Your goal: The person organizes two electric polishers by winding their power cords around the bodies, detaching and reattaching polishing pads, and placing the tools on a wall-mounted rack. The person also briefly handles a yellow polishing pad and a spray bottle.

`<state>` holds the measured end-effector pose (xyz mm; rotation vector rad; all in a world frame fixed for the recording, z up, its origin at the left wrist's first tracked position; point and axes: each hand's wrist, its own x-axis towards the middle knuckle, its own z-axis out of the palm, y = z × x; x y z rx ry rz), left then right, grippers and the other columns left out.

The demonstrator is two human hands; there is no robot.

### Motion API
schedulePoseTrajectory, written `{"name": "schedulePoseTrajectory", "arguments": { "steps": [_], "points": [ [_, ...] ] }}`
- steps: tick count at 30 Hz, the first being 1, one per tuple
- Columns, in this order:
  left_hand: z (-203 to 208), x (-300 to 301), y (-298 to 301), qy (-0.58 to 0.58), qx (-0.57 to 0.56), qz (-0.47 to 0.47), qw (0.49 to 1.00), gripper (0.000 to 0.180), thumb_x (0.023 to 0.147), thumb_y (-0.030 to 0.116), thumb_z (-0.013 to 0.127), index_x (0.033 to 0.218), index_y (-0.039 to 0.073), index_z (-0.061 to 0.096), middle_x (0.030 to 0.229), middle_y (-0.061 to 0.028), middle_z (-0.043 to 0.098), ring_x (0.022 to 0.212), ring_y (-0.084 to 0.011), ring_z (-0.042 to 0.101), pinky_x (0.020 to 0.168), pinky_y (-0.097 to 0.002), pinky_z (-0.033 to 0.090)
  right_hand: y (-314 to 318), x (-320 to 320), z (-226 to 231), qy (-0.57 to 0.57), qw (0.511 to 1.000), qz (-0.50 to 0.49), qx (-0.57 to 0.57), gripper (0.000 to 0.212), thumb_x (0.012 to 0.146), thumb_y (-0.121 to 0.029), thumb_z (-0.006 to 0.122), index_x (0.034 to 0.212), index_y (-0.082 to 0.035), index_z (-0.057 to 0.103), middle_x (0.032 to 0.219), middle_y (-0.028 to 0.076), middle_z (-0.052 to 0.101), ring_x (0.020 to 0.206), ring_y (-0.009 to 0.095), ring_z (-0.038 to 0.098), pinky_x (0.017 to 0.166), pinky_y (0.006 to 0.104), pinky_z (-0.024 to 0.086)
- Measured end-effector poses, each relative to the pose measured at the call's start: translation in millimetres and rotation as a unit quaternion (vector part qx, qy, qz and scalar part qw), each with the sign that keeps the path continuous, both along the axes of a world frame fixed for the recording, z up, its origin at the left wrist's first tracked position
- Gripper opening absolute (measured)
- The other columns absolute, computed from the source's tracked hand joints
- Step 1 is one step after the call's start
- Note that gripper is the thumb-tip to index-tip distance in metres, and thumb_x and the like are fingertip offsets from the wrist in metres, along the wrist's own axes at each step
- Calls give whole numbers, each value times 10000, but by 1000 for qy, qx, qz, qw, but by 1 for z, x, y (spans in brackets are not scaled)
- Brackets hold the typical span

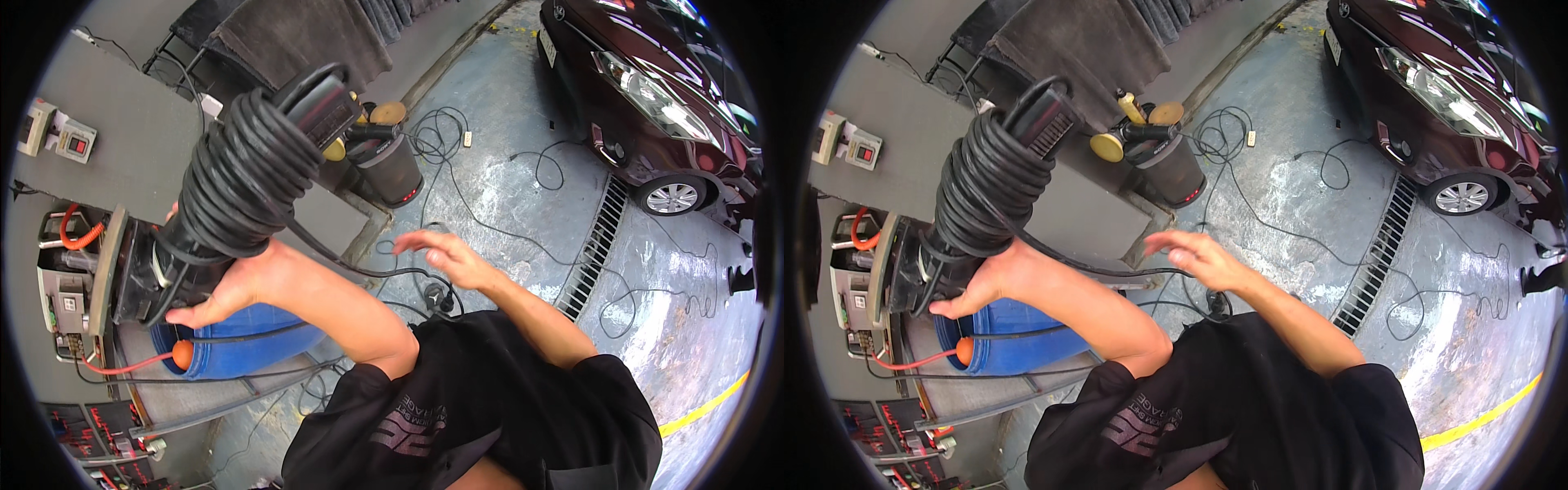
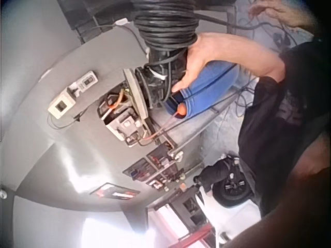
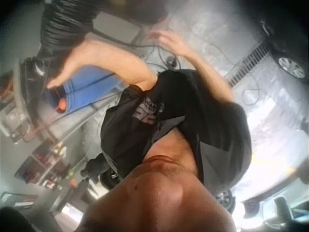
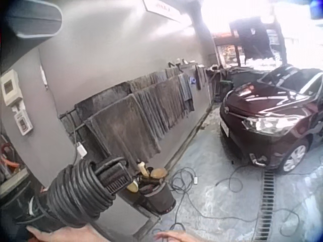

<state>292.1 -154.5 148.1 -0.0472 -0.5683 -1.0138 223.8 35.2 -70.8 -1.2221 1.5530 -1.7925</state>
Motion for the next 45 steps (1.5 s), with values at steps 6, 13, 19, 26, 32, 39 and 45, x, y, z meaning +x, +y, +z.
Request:
{"name": "schedulePoseTrajectory", "arguments": {
  "steps": [6,13,19,26,32,39,45],
  "points": [
    [10,-3,7,40,65,27,997,727,856,623,385,1213,10,543,1185,-200,584,1088,-350,571,996,-462,418,-12,29,-119,-5,901,-280,331,423,857,-261,677,1181,-17,556,1048,176,591,991,320,599,865,421,476],
    [11,2,7,8,66,36,997,718,854,615,388,1222,19,547,1204,-193,580,1109,-352,561,1003,-472,412,-29,36,-162,50,930,-29,362,634,750,-112,729,1324,-89,460,1255,229,514,1012,396,597,880,444,488],
    [10,12,4,-14,65,39,997,711,852,608,390,1230,28,551,1220,-186,577,1128,-353,552,1009,-480,406,-58,46,-166,50,943,-14,329,611,800,-33,593,1362,-218,441,1001,166,661,952,377,628,879,426,503],
    [12,14,6,-29,66,30,997,703,851,600,392,1239,38,555,1238,-178,573,1149,-355,542,1016,-490,400,-87,34,-208,-443,813,-144,350,308,827,-197,719,1043,-21,585,839,71,650,663,159,630,545,342,509],
    [9,16,13,-51,74,25,996,697,849,594,394,1247,46,559,1254,-171,570,1168,-356,534,1023,-498,394,-97,39,-220,-460,759,-198,416,350,678,-107,849,887,-8,586,668,47,579,513,155,534,444,305,444],
    [-1,4,21,-78,105,-15,991,691,847,586,396,1257,56,564,1273,-163,566,1189,-358,524,1030,-508,388,-75,34,-216,-681,670,-166,244,76,848,-10,656,789,-40,616,648,63,574,511,145,549,465,259,508],
    [-8,1,27,-93,128,-41,987,684,848,575,399,1263,59,566,1287,-161,562,1204,-362,518,1036,-517,383,-58,55,-125,-538,794,-249,132,182,825,44,607,997,-12,628,866,95,627,749,175,630,657,293,542]
  ]
}}
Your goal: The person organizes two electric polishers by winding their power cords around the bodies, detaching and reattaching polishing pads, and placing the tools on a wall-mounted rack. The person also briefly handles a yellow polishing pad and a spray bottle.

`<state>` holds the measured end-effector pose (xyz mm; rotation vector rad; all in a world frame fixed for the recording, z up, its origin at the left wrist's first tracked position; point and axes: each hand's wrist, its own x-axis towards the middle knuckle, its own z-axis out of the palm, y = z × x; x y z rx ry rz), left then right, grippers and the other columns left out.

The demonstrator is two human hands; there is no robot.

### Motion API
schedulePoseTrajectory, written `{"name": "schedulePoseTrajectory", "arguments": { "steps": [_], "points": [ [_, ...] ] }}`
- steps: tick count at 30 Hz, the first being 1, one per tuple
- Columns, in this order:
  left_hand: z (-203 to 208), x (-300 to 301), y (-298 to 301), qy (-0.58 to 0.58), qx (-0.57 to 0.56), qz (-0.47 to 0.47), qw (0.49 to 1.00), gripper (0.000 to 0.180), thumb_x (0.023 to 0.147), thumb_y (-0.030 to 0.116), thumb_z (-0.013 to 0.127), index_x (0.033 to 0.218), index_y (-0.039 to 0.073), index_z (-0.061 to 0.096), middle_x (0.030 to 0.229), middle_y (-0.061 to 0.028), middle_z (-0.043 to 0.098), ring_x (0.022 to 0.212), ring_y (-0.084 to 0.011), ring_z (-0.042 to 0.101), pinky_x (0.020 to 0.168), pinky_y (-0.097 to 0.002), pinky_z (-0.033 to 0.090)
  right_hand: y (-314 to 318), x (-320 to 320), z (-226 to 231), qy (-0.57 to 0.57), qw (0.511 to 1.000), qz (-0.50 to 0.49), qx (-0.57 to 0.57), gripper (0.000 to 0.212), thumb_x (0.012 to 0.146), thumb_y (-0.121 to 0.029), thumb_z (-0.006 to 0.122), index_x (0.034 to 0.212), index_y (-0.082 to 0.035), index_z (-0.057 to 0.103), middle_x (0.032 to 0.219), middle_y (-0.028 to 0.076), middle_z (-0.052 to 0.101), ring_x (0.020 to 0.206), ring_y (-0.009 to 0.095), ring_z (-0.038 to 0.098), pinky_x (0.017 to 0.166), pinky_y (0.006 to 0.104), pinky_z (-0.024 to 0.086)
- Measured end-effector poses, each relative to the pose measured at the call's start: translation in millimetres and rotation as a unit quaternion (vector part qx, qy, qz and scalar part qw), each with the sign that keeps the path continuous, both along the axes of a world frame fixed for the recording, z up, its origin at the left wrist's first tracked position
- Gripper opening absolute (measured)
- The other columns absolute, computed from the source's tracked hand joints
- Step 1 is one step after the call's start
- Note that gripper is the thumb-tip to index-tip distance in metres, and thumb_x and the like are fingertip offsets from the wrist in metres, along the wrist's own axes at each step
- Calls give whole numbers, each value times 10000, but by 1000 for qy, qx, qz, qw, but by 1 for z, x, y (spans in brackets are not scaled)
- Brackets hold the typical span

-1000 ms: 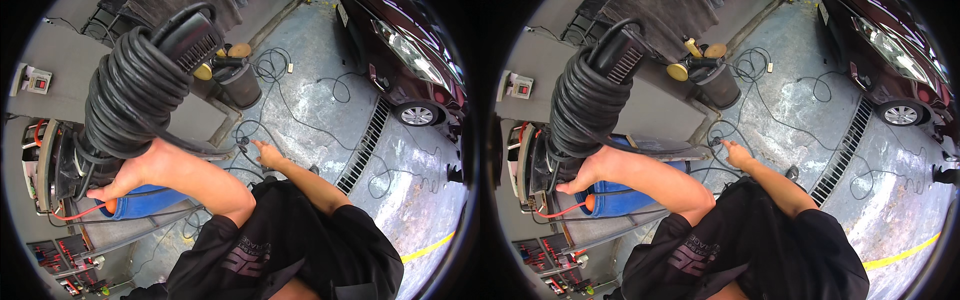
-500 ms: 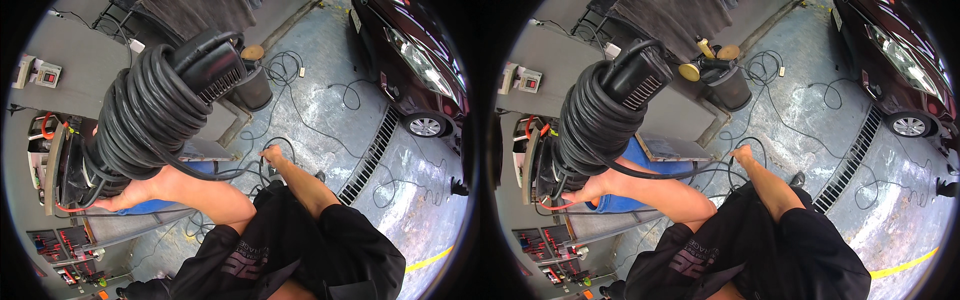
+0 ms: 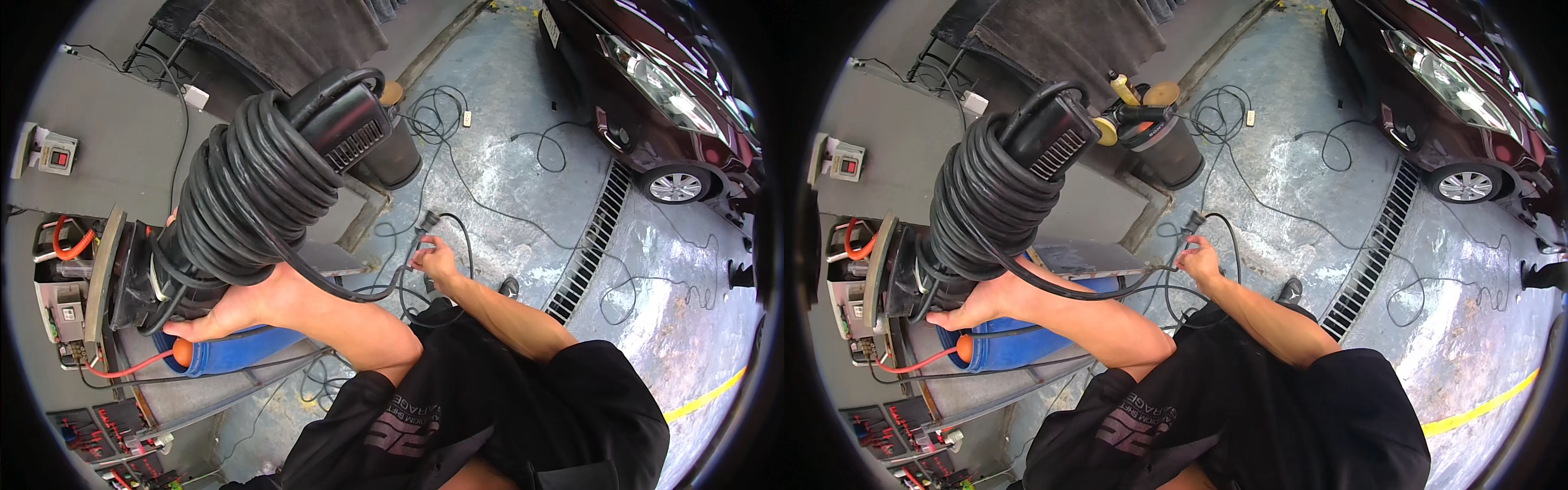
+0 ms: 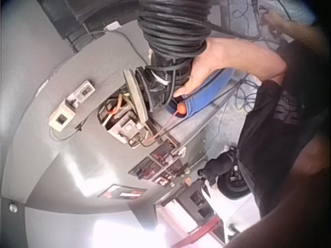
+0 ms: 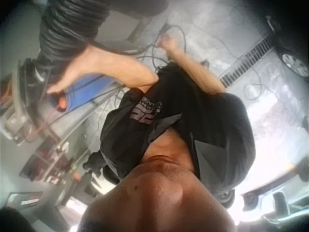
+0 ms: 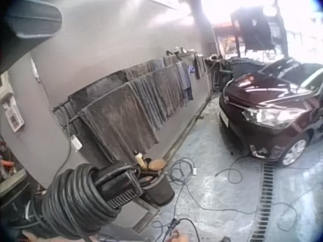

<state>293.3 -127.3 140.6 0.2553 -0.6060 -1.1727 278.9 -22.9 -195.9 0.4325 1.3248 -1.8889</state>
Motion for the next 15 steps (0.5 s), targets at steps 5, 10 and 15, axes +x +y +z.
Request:
{"name": "schedulePoseTrajectory", "arguments": {
  "steps": [5,10,15],
  "points": [
    [-1,-11,1,4,-26,2,1000,672,859,552,398,1261,39,562,1290,-170,559,1190,-366,531,1033,-513,392,14,-11,24,296,940,162,-50,240,937,-144,532,1138,-35,605,880,62,657,855,132,588,774,284,462],
    [4,-12,3,31,-12,-36,999,719,871,588,356,1221,-11,547,1195,-222,575,1105,-372,562,982,-481,427,37,-17,82,430,864,201,-164,344,968,-287,505,1192,-28,548,811,55,604,824,147,542,806,308,446],
    [2,-24,12,49,-40,-85,994,781,858,644,334,1160,-40,557,1059,-211,610,980,-337,605,895,-474,470,48,-33,156,532,787,167,-264,376,946,-294,565,1166,9,533,782,53,596,664,177,562,667,306,478]
  ]
}}
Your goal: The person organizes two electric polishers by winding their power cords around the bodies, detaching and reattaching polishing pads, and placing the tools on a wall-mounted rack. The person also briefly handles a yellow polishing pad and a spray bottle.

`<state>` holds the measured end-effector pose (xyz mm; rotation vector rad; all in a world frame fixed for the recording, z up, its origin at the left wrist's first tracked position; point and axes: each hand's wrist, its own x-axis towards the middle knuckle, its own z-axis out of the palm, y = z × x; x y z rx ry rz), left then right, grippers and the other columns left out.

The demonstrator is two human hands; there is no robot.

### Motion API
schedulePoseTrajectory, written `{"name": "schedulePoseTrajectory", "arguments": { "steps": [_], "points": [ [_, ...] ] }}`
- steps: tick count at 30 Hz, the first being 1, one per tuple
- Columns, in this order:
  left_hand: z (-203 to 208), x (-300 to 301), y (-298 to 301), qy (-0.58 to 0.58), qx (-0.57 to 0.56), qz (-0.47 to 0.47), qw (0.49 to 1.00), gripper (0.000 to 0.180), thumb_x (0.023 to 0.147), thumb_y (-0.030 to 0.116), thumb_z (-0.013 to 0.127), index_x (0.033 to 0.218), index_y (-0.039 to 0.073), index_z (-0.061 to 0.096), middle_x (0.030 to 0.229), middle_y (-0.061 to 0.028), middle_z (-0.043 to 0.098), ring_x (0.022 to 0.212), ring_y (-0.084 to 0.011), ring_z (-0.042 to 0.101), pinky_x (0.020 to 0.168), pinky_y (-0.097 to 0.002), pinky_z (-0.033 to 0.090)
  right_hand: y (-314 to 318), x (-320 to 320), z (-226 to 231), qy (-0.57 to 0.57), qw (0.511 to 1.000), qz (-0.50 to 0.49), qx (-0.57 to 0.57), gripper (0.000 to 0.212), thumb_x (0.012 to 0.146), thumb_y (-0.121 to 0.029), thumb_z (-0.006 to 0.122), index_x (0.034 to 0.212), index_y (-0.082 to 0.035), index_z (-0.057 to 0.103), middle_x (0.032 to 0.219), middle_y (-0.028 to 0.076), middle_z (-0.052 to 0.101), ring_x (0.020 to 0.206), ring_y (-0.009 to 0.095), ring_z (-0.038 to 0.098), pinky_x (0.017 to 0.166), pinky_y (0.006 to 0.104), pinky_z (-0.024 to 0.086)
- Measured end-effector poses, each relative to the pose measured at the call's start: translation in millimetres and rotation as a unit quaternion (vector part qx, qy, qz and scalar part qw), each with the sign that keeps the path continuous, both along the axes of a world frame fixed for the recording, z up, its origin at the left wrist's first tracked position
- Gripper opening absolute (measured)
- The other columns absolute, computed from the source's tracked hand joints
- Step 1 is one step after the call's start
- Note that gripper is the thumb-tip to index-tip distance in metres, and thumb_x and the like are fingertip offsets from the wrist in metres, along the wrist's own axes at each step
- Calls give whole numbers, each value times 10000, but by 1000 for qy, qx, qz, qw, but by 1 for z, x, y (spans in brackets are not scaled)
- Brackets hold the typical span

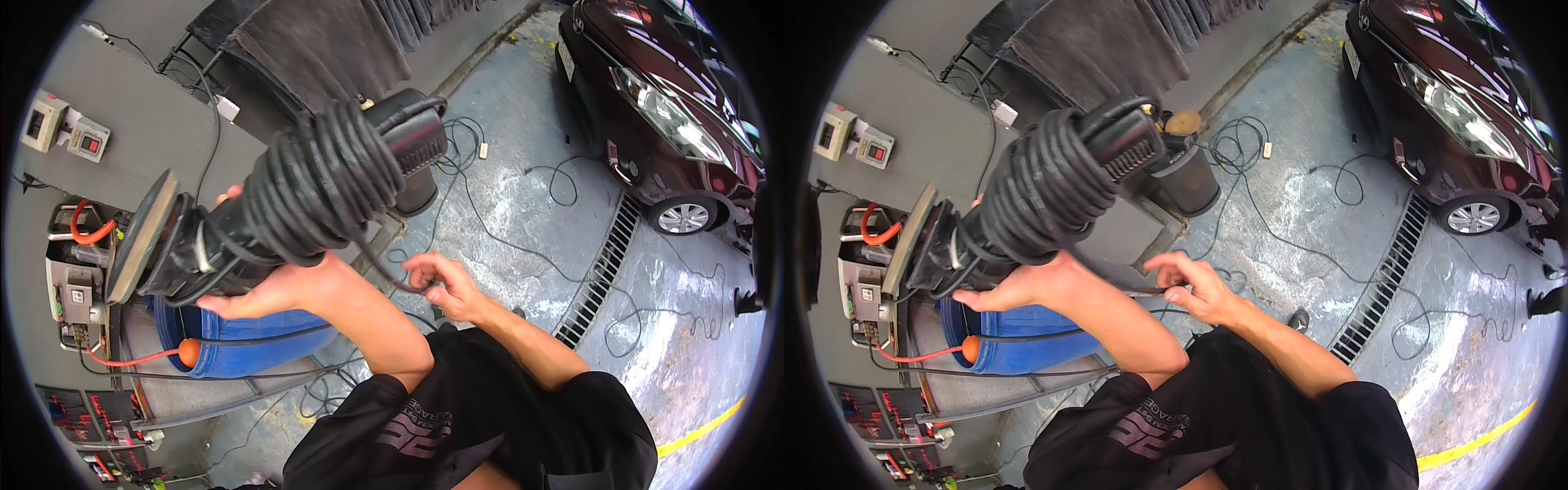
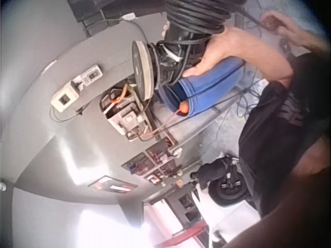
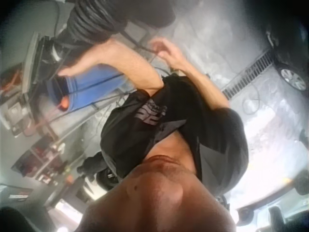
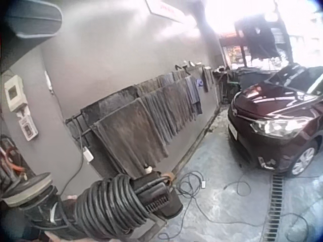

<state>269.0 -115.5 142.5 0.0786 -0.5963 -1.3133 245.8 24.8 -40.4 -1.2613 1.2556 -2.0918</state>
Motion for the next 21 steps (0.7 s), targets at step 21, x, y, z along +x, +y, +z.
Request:
{"name": "schedulePoseTrajectory", "arguments": {
  "steps": [21],
  "points": [
    [-35,5,29,32,62,-456,887,842,835,681,437,1363,28,386,1104,-249,540,939,-399,573,842,-493,500,9,-155,58,314,917,-188,157,271,788,-261,699,866,-26,589,757,143,641,745,361,623,647,423,483]
  ]
}}
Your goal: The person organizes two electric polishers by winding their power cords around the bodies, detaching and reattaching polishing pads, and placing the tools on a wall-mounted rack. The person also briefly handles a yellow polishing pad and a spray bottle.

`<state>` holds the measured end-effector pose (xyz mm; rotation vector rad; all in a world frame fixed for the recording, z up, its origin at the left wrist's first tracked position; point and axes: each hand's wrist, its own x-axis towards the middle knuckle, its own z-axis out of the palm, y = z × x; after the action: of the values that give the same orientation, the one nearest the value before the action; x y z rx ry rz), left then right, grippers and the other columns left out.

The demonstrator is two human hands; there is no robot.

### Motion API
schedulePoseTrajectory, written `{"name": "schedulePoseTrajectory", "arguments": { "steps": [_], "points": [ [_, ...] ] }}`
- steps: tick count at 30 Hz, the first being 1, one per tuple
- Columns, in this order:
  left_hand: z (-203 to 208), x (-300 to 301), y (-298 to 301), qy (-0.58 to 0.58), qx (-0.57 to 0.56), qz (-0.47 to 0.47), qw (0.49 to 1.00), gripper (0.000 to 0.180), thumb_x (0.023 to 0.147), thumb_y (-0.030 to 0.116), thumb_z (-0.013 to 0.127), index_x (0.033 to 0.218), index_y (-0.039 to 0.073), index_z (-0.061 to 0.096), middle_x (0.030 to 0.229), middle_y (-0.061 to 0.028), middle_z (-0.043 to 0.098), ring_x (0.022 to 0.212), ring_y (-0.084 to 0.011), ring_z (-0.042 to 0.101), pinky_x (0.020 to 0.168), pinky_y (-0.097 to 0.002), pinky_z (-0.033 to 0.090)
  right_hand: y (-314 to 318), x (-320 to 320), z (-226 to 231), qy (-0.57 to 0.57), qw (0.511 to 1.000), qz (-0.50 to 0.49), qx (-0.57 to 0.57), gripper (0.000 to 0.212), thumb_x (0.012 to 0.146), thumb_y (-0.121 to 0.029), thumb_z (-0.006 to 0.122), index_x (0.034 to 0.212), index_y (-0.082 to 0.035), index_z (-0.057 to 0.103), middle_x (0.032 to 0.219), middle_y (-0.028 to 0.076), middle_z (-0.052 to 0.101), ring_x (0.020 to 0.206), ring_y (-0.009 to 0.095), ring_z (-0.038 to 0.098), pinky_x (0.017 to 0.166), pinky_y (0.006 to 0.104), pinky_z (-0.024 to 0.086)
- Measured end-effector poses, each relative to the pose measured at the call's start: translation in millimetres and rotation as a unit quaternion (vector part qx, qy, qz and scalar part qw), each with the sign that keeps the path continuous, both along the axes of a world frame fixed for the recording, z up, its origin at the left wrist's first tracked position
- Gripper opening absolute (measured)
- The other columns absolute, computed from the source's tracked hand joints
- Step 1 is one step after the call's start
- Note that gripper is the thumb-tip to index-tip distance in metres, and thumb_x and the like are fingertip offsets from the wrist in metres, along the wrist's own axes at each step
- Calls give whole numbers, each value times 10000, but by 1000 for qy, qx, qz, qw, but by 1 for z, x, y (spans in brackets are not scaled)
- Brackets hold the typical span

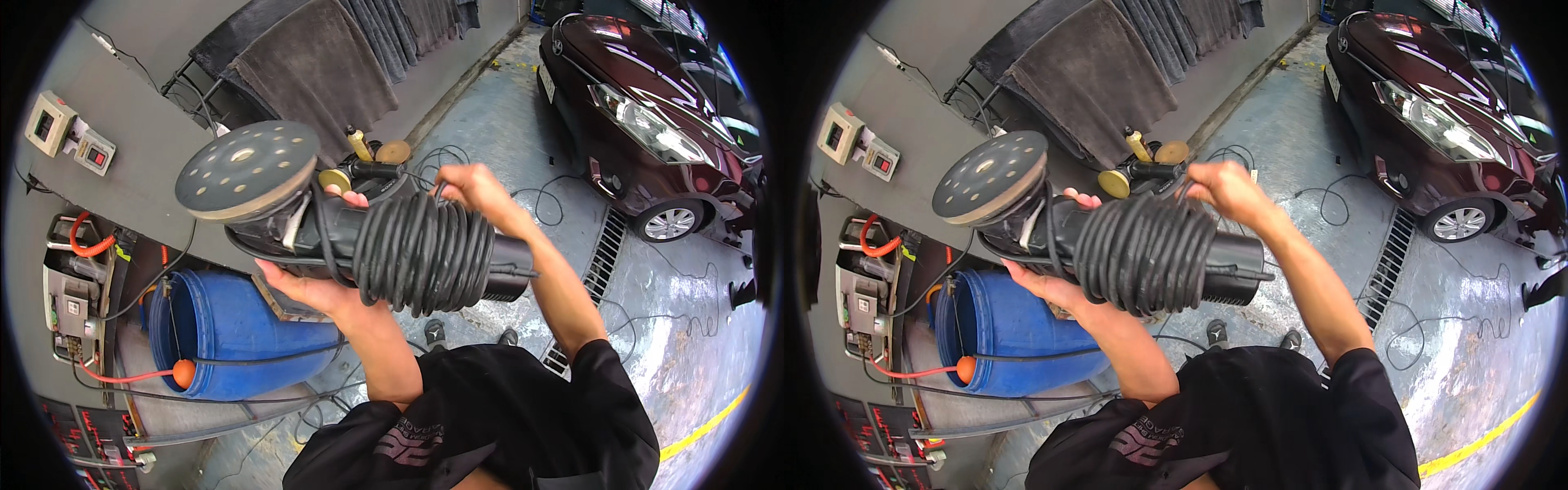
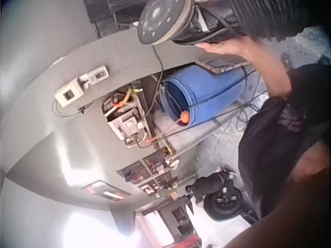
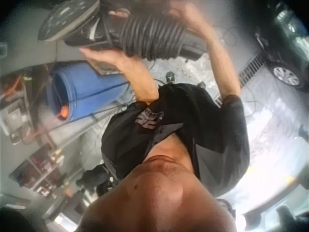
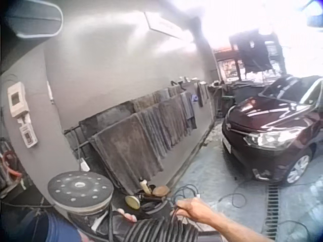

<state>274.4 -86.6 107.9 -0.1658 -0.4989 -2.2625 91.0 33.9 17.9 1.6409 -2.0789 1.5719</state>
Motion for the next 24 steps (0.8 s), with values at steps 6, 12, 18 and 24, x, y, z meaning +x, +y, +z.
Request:
{"name": "schedulePoseTrajectory", "arguments": {
  "steps": [6,12,18,24],
  "points": [
    [-33,-3,-20,-52,-134,60,988,858,821,654,513,1371,8,384,1199,-279,511,1025,-420,546,920,-521,460,48,37,112,128,978,-141,85,296,736,-268,759,711,-9,618,624,149,602,604,360,591,567,430,460],
    [-37,-13,-12,-50,-105,146,982,787,845,635,472,1335,20,431,1104,-240,588,981,-389,593,877,-498,499,79,110,134,12,979,-128,158,289,880,-196,639,693,21,601,560,187,519,533,387,533,500,398,412],
    [-38,-25,-3,-34,-30,168,985,788,843,655,431,1287,5,476,1051,-226,612,918,-366,629,832,-487,527,64,147,97,-161,981,-54,99,234,971,-154,510,807,11,486,560,214,513,558,427,559,485,441,428],
    [-30,-29,10,-30,22,166,985,766,856,639,411,1283,9,488,1043,-221,620,929,-360,635,834,-490,531,39,163,12,-281,957,73,-19,254,1006,-203,436,861,-18,532,659,131,561,562,271,562,553,360,452]
  ]
}}
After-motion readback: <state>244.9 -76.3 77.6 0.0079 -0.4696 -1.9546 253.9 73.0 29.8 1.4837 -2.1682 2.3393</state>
